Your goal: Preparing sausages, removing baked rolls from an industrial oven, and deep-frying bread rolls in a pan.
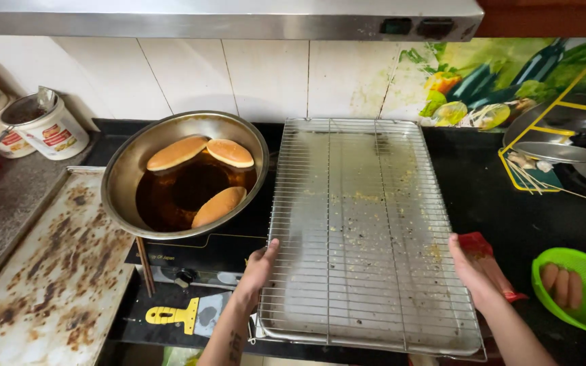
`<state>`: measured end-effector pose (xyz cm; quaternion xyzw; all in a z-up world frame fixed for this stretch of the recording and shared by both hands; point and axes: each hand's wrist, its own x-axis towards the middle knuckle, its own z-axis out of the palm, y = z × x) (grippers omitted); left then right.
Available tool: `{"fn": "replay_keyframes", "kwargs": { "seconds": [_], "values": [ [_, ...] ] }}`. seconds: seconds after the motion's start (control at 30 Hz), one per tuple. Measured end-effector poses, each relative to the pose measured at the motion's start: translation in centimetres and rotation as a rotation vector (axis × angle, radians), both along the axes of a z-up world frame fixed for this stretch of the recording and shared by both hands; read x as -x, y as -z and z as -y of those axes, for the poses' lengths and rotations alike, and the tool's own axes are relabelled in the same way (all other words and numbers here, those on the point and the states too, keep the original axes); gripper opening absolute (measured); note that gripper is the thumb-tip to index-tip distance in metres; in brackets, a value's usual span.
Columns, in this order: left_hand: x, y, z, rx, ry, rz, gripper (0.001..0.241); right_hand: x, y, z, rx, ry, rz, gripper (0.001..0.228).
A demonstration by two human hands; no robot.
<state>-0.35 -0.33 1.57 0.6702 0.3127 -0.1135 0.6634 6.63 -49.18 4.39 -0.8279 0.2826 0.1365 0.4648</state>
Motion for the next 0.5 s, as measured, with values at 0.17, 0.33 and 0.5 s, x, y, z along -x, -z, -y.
{"fn": "replay_keyframes", "kwargs": {
  "seconds": [0.17, 0.33, 0.5],
  "values": [
    [0.2, -0.6, 0.1, 0.114, -0.042, 0.024, 0.088, 0.1, 0.5, 0.2, 0.035, 0.06, 0.002, 0.12],
    [2.0, -3.0, -0.4, 0.235, -0.005, 0.053, 0.085, 0.1, 0.4, 1.8, -0.153, 0.17, 0.059, 0.102],
    [5.1, -2.4, -2.0, 0.24, 0.005, 0.052, 0.068, 0.3, -0.6, 3.0, -0.367, 0.088, -0.038, 0.121]
  ]
}}
